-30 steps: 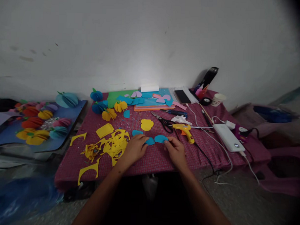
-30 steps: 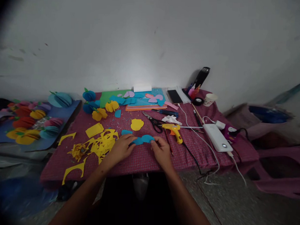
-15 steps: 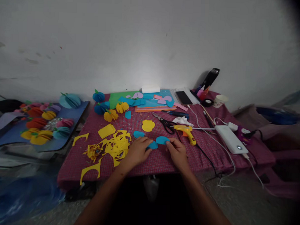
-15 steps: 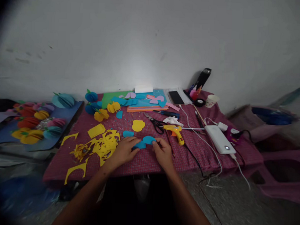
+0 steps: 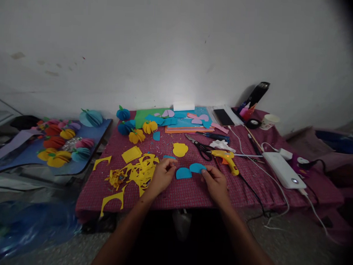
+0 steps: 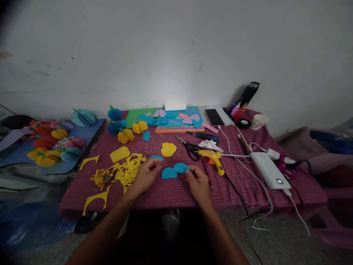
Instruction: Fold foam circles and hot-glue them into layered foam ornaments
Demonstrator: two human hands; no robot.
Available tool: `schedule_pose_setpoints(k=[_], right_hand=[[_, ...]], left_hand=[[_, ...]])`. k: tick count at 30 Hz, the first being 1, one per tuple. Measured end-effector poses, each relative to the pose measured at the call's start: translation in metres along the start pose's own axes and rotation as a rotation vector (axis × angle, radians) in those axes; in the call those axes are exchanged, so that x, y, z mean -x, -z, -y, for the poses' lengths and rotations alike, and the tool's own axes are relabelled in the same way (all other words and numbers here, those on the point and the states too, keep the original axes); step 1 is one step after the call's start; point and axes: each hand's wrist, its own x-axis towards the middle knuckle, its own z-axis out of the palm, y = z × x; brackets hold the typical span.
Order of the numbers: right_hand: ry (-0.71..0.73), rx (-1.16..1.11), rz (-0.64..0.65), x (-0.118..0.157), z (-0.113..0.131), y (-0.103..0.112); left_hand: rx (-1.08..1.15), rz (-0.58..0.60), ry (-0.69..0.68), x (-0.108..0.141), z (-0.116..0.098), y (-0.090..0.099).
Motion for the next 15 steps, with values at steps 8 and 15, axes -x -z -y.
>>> schedule_pose_setpoints(k=[8,15], right_hand=[[-0.022,-0.007,-0.004,0.000,-0.004,-0.001],[-0.028,-0.005,0.012,-0.002,-0.002,-0.001]], left_hand=[[0.373,-0.071,0.187,-0.022,0.000,0.004],[0.603,-0.091,0.249,-0.032,0.007,0.008]])
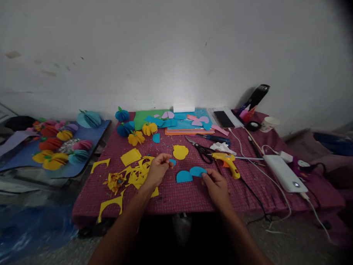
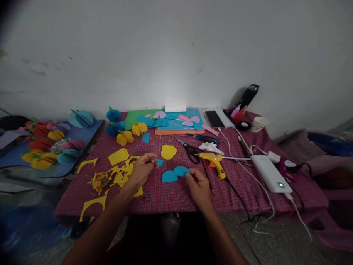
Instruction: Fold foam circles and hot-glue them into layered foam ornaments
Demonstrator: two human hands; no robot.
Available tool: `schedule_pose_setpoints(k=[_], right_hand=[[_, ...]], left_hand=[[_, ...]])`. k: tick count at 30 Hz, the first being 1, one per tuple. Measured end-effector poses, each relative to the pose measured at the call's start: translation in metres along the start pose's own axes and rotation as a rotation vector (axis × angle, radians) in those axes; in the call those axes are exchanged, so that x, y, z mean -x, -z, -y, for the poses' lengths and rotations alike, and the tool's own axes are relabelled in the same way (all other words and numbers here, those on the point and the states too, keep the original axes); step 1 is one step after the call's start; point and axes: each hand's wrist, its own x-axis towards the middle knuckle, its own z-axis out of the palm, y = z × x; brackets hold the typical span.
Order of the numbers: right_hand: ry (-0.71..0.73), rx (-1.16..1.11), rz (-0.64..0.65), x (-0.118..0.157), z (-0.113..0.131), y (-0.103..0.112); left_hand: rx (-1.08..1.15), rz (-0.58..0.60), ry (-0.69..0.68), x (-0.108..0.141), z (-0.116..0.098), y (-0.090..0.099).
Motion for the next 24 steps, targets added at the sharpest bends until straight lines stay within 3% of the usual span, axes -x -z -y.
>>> schedule_pose_setpoints(k=[5,12,19,24], right_hand=[[0.003,0.018,-0.006,0.001,0.002,0.000],[-0.013,0.005,-0.033,0.002,-0.005,0.000],[-0.009,0.017,-0.064,0.003,0.005,-0.005],[0.024,0.059,-0.017,0.013,0.010,-0.008]], left_hand=[[0.084,-0.035,0.024,0.000,-0.004,0.001],[0.037,-0.076,-0.094,-0.004,0.003,0.010],[0.027,-0.058,-0.046,0.004,0.000,0.007],[0.091,-0.054,0.003,0.006,-0.004,0.005]])
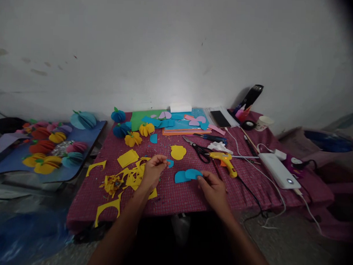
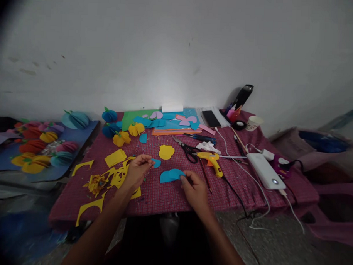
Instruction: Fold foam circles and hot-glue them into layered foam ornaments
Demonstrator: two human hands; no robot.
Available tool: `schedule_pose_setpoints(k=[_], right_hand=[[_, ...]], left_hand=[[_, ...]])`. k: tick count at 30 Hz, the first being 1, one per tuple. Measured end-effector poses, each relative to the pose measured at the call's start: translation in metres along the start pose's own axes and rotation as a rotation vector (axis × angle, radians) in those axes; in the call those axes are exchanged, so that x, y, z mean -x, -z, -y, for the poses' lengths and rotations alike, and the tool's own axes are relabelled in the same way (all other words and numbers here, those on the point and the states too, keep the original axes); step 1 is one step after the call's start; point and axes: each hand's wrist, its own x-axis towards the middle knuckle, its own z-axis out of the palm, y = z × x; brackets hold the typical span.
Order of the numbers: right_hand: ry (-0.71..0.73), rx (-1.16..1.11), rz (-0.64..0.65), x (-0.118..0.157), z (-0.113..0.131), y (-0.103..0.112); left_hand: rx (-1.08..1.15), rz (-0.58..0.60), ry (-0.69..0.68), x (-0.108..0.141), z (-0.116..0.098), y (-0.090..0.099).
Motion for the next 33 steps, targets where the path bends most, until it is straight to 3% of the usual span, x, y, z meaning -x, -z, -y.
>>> schedule_pose_setpoints(k=[5,10,20,25,29,33], right_hand=[[0.033,0.027,-0.013,0.006,-0.002,0.007],[-0.024,0.006,-0.073,0.006,-0.003,0.016],[-0.084,0.011,0.026,0.010,-0.001,0.005],[-0.063,0.027,0.100,0.018,0.004,-0.006],[0.050,0.078,0.163,0.029,0.018,-0.012],[0.184,0.240,0.211,0.026,0.029,0.011]], left_hand=[[-0.021,-0.024,-0.008,-0.001,0.000,0.000],[-0.049,0.029,0.012,0.000,0.001,-0.001],[-0.039,0.196,0.066,0.005,0.001,0.000],[-0.289,0.336,-0.019,0.025,-0.013,-0.008],[-0.572,0.493,-0.140,0.053,-0.021,-0.019],[-0.636,0.389,-0.151,0.071,-0.020,-0.010]])
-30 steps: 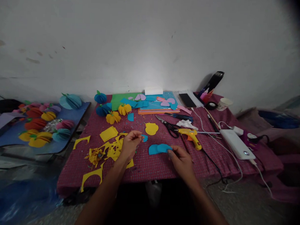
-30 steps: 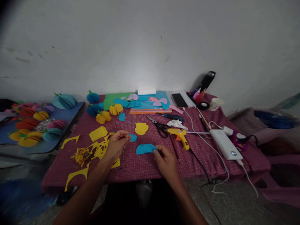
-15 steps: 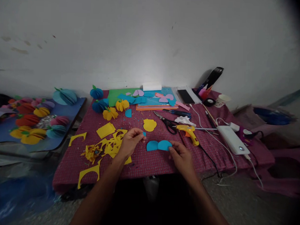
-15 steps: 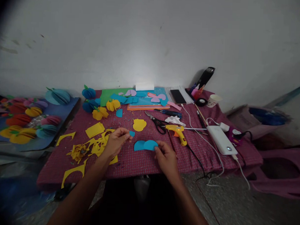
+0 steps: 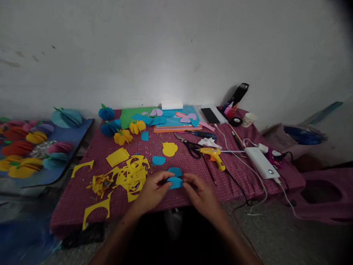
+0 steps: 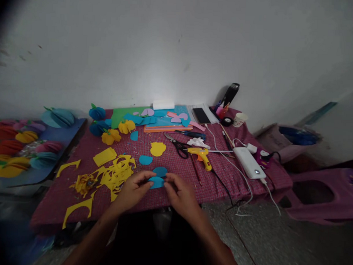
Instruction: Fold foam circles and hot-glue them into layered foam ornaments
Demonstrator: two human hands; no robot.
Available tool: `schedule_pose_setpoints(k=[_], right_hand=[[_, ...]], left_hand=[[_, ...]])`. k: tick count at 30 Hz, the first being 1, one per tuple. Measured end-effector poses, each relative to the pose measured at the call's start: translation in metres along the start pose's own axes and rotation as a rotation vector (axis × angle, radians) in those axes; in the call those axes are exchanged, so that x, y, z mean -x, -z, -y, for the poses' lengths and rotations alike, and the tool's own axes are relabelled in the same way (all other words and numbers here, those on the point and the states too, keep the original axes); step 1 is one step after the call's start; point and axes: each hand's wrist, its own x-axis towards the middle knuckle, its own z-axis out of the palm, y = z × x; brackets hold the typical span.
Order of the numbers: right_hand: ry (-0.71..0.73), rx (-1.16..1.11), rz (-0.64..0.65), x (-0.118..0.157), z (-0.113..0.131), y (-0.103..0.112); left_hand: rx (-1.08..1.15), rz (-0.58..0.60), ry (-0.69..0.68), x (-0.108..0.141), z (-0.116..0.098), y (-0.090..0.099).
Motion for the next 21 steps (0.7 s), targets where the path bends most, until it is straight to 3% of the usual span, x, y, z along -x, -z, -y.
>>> schedule_pose_setpoints(k=[5,8,13,17,21], right_hand=[[-0.094,0.489,-0.300,-0.031,-0.039,0.081],[-0.163,0.756,-0.222,-0.052,-0.064,0.113],[-0.328,0.884,0.004,-0.068,-0.084,0.112],[-0.401,0.896,-0.002,-0.073,-0.090,0.107],[-0.387,0.694,-0.112,-0.068,-0.091,0.114]], left_hand=[[-0.188,-0.057,0.015,0.024,0.010,0.019],[-0.250,0.015,-0.040,0.032,0.012,0.016],[-0.384,0.112,-0.243,0.030,0.010,0.001],[-0.543,0.179,-0.335,0.025,0.010,-0.003],[-0.688,0.214,-0.325,0.025,0.011,-0.006]])
